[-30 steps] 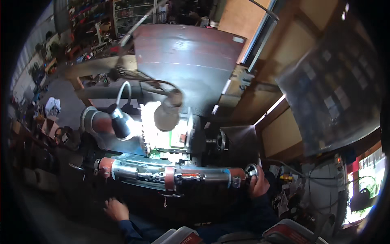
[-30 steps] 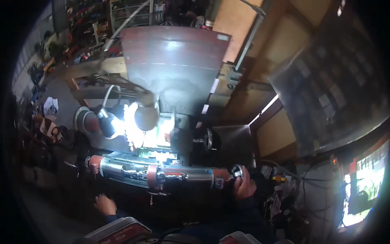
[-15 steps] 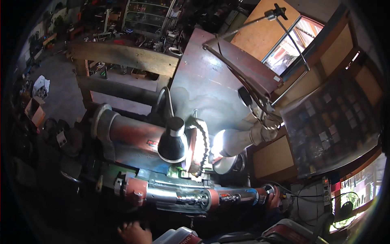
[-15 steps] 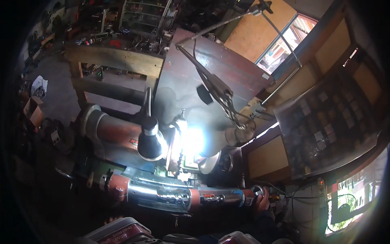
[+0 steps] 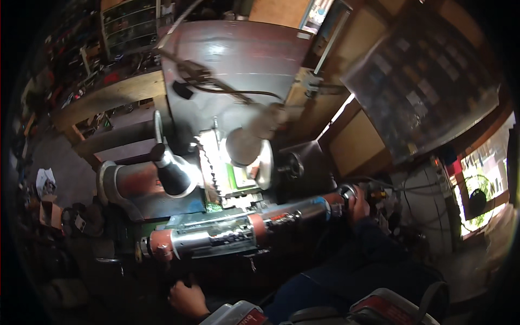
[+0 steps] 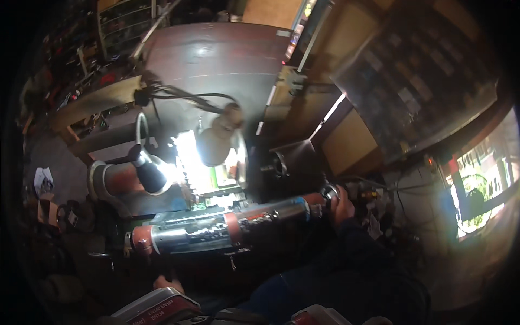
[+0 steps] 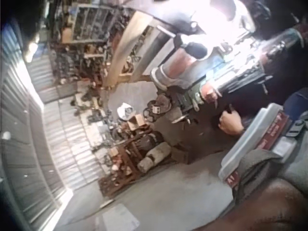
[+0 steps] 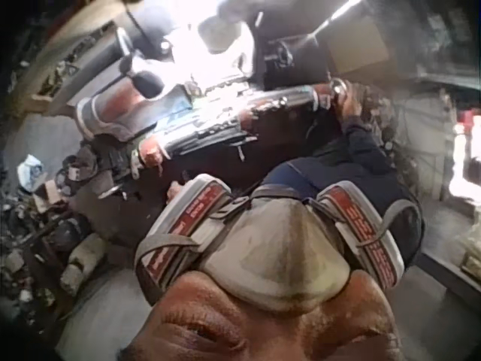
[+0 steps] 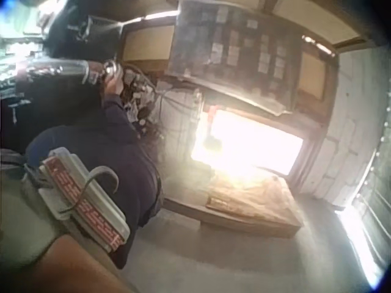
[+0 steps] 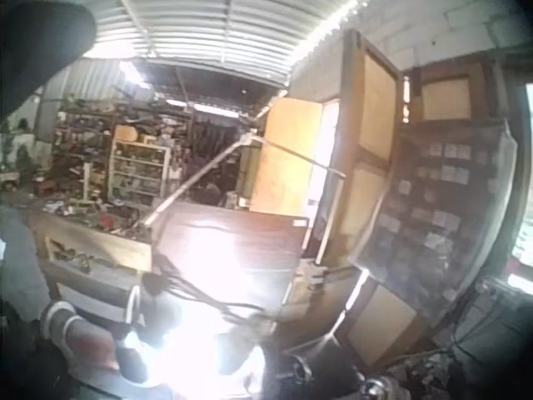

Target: The person holds a metal tool against a rotating grinding wheel of a sharpening machine, periodically removing it to measure the dimensions with a digital caliper and wiping the surface with a white cloth.

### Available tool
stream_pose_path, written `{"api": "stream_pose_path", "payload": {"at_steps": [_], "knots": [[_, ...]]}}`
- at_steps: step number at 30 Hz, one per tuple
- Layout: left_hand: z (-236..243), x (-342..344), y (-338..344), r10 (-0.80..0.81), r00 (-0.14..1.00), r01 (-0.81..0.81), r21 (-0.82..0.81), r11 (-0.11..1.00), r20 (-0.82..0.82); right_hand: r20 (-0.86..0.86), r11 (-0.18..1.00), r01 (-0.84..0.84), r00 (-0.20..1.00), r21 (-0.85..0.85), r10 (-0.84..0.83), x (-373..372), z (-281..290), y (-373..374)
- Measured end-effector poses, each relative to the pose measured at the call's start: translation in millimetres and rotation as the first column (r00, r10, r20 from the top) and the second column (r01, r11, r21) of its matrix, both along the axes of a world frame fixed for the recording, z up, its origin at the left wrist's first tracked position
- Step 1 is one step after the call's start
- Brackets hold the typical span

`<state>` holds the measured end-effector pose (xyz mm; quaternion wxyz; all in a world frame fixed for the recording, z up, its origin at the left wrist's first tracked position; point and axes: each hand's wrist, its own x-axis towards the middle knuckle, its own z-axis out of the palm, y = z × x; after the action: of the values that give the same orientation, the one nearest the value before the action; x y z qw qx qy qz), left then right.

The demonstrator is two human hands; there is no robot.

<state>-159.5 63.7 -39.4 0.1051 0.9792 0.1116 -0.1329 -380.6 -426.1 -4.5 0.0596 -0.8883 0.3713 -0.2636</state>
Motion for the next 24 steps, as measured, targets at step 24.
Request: {"api": "stream_pose_path", "payload": {"at_steps": [24], "knots": [[-108.6, -144.0, -142.1, 0.059, 0.934, -0.351, -0.936, -0.035, -0.352, 0.483, 0.652, -0.443, 0.866, 0.615, 0.133, 2.2, 24.2, -133.2]]}}
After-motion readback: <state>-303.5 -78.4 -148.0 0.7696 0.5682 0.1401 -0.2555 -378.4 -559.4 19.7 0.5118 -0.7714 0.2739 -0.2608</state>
